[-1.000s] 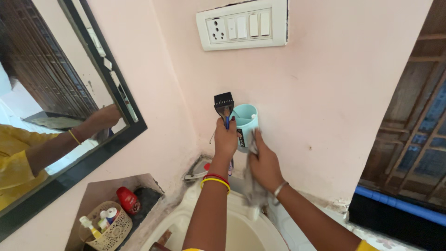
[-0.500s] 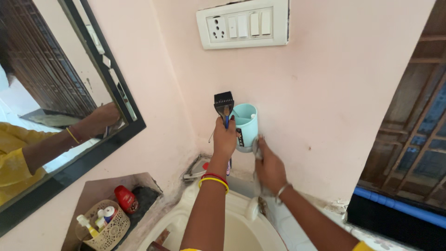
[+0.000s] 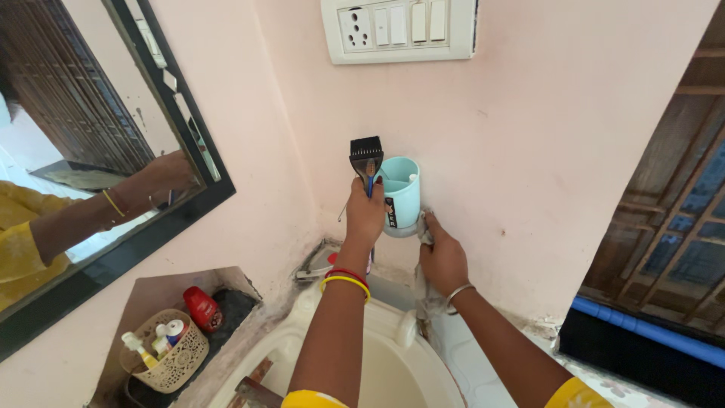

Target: The person wipes the wall and a wall-mounted cup with a cloth, then rinses a hairbrush and a toothbrush under the sink faucet. The person places the hairbrush and toothbrush into the cup after rinsing.

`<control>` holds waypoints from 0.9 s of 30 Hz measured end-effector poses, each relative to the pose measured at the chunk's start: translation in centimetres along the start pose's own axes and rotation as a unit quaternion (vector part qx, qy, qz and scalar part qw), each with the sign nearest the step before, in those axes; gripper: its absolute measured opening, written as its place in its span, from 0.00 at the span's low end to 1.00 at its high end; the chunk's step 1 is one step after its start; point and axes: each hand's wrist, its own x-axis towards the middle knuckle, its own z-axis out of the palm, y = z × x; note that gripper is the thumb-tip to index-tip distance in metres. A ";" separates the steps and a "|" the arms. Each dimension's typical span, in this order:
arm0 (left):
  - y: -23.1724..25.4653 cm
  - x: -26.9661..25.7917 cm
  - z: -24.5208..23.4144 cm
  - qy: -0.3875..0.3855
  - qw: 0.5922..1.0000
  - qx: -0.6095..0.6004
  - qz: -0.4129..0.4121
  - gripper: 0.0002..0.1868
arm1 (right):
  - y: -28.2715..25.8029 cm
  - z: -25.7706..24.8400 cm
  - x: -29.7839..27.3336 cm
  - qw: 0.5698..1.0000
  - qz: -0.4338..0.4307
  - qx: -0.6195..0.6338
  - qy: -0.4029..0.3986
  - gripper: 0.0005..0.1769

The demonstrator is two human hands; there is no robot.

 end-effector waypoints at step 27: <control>-1.2 1.1 -0.3 0.040 0.991 0.122 0.017 0.18 | -1.4 -0.2 1.8 0.919 -0.327 -0.215 0.056 0.43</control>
